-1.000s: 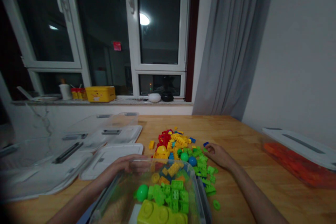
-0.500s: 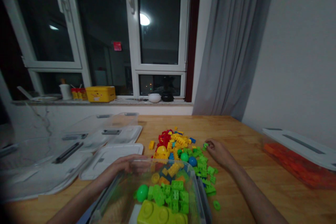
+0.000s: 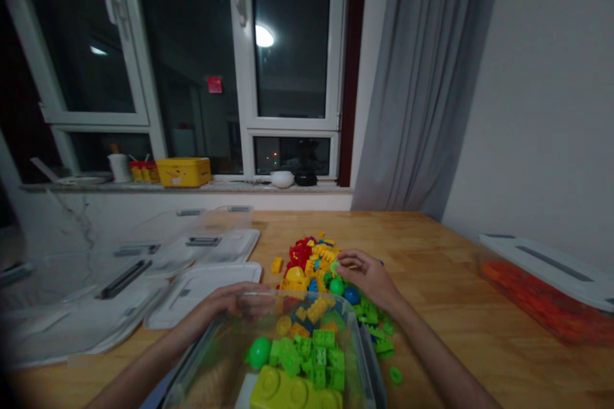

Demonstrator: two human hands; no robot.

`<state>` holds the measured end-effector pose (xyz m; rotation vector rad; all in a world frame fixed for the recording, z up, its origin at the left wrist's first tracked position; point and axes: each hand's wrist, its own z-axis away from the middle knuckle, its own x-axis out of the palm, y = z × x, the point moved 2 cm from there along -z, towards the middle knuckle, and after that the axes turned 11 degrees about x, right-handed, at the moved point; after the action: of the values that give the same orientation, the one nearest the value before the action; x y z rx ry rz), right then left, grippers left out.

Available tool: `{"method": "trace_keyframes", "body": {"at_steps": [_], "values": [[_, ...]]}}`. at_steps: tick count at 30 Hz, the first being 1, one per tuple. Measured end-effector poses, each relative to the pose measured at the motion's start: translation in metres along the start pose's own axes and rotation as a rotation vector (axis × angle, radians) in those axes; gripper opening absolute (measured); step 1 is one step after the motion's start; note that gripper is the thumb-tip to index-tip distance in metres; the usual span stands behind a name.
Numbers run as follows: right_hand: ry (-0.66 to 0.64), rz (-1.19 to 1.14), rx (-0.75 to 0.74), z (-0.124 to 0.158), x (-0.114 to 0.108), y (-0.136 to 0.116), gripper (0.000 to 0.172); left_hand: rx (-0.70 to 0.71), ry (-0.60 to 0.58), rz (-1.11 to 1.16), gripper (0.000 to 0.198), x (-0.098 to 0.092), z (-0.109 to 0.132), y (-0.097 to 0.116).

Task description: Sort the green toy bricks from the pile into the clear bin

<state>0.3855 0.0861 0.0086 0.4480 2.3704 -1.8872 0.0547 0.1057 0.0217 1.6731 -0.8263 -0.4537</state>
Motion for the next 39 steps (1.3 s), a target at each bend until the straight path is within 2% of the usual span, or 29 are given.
{"method": "trace_keyframes", "body": {"at_steps": [5,8,16,24,27,29,32,34,36,39], "values": [[-0.241,-0.117,0.054,0.02,0.025,-0.015,0.034,-0.005,0.021,-0.044,0.053,0.001,0.002,0.002],[-0.322,-0.116,0.058,0.027,0.035,-0.015,0.03,0.001,0.027,-0.055,0.052,-0.002,0.002,-0.001],[-0.33,-0.147,0.071,0.029,0.041,-0.013,0.031,-0.027,-0.059,0.026,0.058,-0.019,-0.008,-0.02],[-0.391,-0.103,0.025,0.03,0.04,-0.022,0.026,-0.002,-0.026,-0.047,0.057,-0.007,-0.002,-0.005],[-0.422,-0.076,0.042,0.032,0.04,-0.025,0.029,-0.006,-0.033,-0.063,0.056,-0.008,-0.003,-0.006],[-0.363,-0.084,0.063,0.028,0.038,-0.023,0.034,0.006,-0.034,-0.044,0.055,-0.012,-0.005,-0.009],[-0.157,-0.037,0.076,0.014,0.024,-0.011,0.04,-0.052,-0.069,0.055,0.055,-0.019,-0.009,-0.015],[-0.019,0.074,0.056,0.002,0.01,0.0,0.042,-0.102,-0.124,0.086,0.057,-0.022,-0.011,-0.02],[0.09,0.232,0.023,-0.009,-0.007,0.015,0.042,-0.084,-0.116,0.071,0.059,-0.026,-0.013,-0.022],[0.119,0.496,-0.072,-0.018,-0.028,0.042,0.036,-0.082,-0.113,0.06,0.059,-0.03,-0.015,-0.024]]}}
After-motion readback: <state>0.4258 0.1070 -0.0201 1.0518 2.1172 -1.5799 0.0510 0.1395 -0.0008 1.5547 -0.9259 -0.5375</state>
